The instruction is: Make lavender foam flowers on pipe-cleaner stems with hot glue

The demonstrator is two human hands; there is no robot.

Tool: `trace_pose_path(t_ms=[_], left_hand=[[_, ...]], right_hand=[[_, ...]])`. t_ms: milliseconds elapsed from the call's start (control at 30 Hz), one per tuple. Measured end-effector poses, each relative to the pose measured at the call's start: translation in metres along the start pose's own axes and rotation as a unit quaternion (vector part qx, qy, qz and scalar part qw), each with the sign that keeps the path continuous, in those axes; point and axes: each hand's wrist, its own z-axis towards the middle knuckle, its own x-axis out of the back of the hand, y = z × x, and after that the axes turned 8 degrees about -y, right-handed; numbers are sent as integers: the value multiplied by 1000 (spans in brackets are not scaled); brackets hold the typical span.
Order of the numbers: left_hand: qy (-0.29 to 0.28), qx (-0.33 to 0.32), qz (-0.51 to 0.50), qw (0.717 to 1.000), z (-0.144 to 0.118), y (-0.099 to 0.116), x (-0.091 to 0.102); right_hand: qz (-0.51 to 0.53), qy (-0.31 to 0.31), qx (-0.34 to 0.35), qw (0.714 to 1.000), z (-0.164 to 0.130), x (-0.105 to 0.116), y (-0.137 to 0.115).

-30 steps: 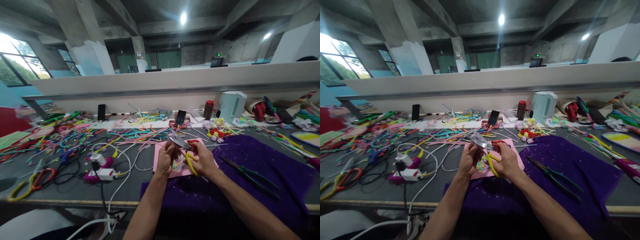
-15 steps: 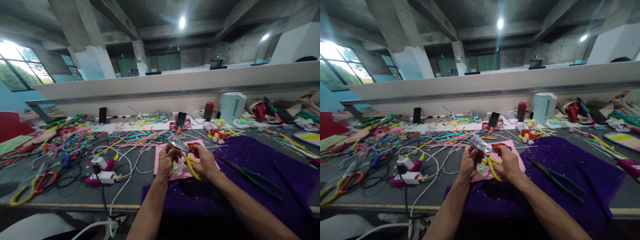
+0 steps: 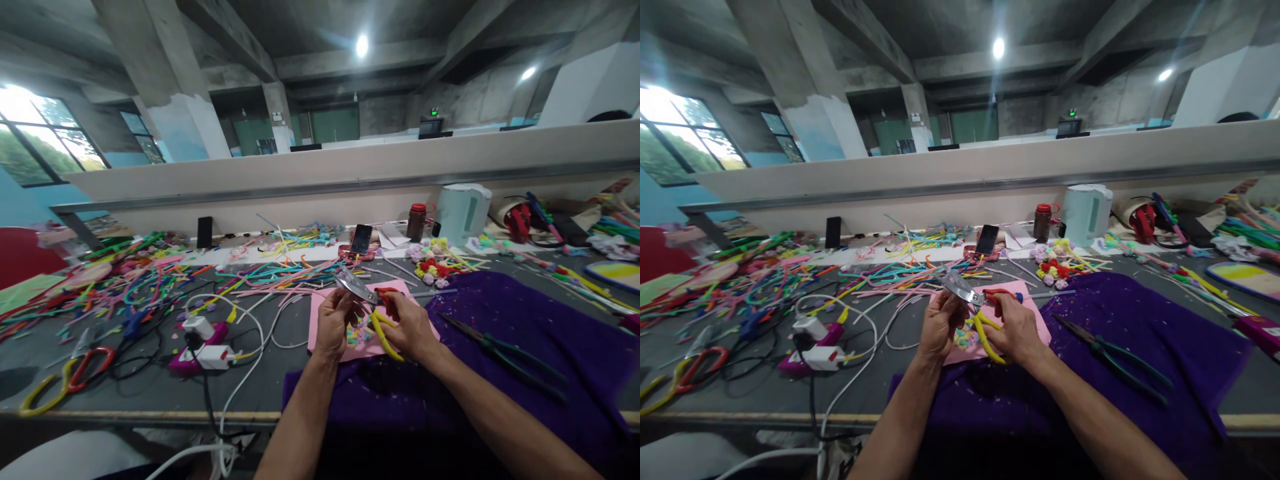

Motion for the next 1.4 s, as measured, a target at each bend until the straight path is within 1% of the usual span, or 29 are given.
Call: trace_pose_path(t_ms=[333, 500, 700, 1033, 1200, 1400], left_hand=[[8, 0, -11, 1000, -1, 0, 0], [-7, -3, -8, 1000, -1, 0, 0], [-13, -2, -12, 1000, -1, 1, 0], [-2, 1, -12, 1000, -2, 2, -1], [15, 9, -8, 1000, -2, 4, -3], [7, 1, 2, 1000, -1, 3, -2]], right_hand=[[-5, -14, -4, 1000, 0, 1, -1], [-7, -11, -4, 1000, 0, 0, 0], [0, -10, 14, 1000, -1, 2, 0], [-2, -10, 28, 1000, -1, 3, -1], [17, -9, 35, 999, -1, 4, 0], [23, -13, 40, 999, -2, 2, 2]])
